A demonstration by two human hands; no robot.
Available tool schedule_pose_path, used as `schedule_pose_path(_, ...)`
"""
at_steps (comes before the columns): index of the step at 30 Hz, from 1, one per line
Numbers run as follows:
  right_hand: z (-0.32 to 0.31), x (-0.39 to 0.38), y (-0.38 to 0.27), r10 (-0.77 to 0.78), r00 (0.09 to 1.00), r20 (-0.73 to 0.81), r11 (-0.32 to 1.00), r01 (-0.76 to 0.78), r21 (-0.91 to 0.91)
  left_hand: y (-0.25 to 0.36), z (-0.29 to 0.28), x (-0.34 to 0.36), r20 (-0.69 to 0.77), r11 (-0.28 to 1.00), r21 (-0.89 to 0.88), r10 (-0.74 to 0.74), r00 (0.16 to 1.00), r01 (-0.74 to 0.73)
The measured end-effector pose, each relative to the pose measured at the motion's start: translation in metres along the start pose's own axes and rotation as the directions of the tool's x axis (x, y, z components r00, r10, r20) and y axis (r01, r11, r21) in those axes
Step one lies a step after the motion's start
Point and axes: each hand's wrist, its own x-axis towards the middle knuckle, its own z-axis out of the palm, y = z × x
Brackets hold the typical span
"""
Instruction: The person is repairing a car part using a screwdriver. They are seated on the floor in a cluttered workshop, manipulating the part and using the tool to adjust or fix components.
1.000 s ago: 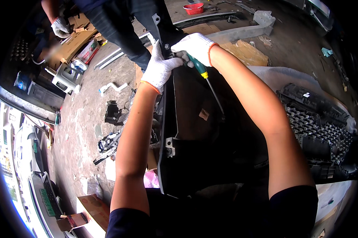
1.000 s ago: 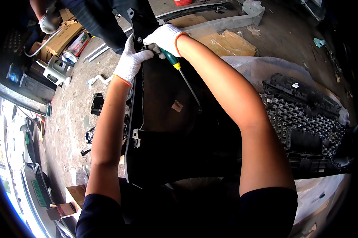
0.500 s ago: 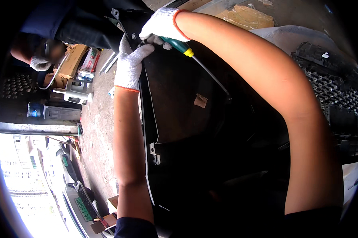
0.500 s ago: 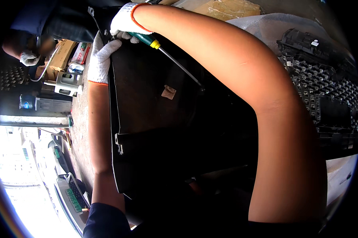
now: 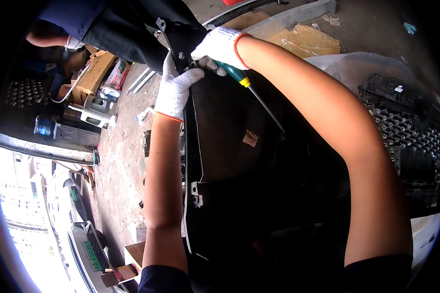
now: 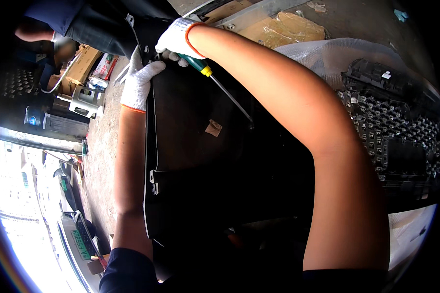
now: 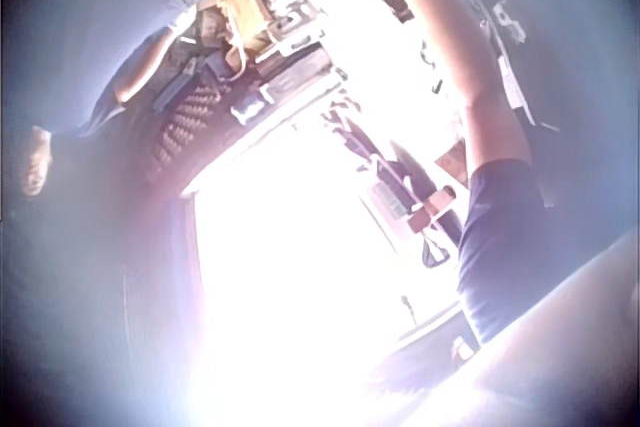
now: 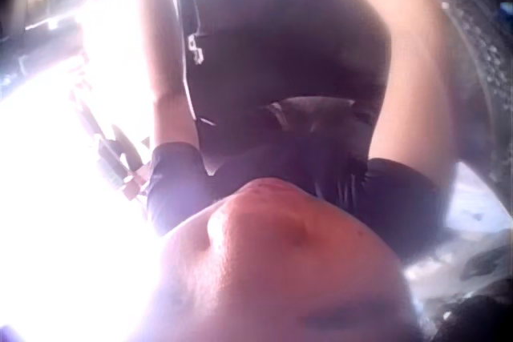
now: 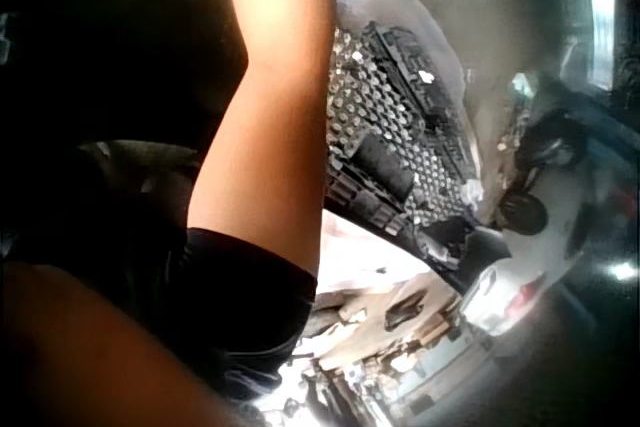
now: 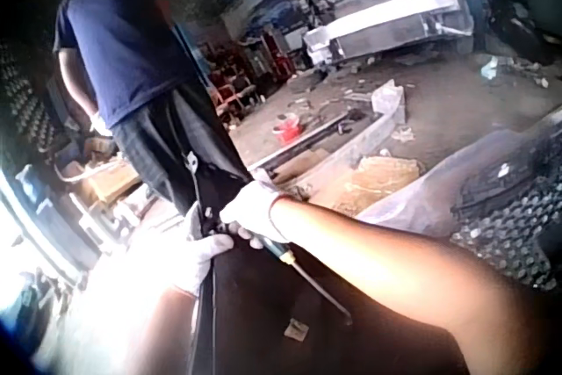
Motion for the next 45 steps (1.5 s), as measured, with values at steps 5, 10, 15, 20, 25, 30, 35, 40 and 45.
schedule_pose_path(5,0.002,-0.003,-0.006,0.007,0.999,-0.047,0.999,-0.005,0.052,-0.007,0.001,0.003,-0.016,0.999,0.028,0.024,1.000,-0.023)
schedule_pose_path(10,0.004,-0.007,-0.008,0.009,0.997,-0.080,0.999,-0.006,0.039,-0.012,-0.004,0.004,0.013,0.999,0.022,0.044,0.999,-0.044)
schedule_pose_path(15,0.008,-0.008,-0.009,0.006,0.993,-0.120,0.999,-0.002,0.035,-0.007,0.006,0.001,-0.026,0.999,-0.028,0.035,0.999,-0.036)
schedule_pose_path(20,0.008,-0.002,-0.007,-0.025,0.995,-0.092,1.000,0.024,-0.016,-0.002,0.007,-0.003,-0.093,0.995,0.101,-0.003,0.996,0.012)
schedule_pose_path(25,0.003,0.005,0.000,-0.034,0.995,-0.094,0.999,0.031,-0.037,0.002,0.015,-0.009,-0.131,0.907,0.419,0.109,0.985,-0.044)
schedule_pose_path(30,0.003,0.004,0.000,-0.029,0.996,-0.083,0.999,0.031,0.022,-0.002,0.011,-0.010,-0.163,0.754,0.657,0.159,0.974,-0.013)
schedule_pose_path(35,0.001,0.002,0.001,0.006,0.999,-0.046,0.994,-0.001,0.105,0.005,0.016,-0.015,-0.207,0.710,0.704,0.156,0.966,0.036)
schedule_pose_path(40,0.001,0.001,0.002,0.003,0.999,-0.046,0.991,0.003,0.131,0.010,0.020,-0.016,-0.228,0.667,0.742,0.160,0.960,0.065)
schedule_pose_path(45,0.000,0.005,0.002,0.025,0.999,-0.026,0.991,-0.021,0.136,0.006,0.018,-0.016,-0.237,0.663,0.746,0.167,0.957,0.069)
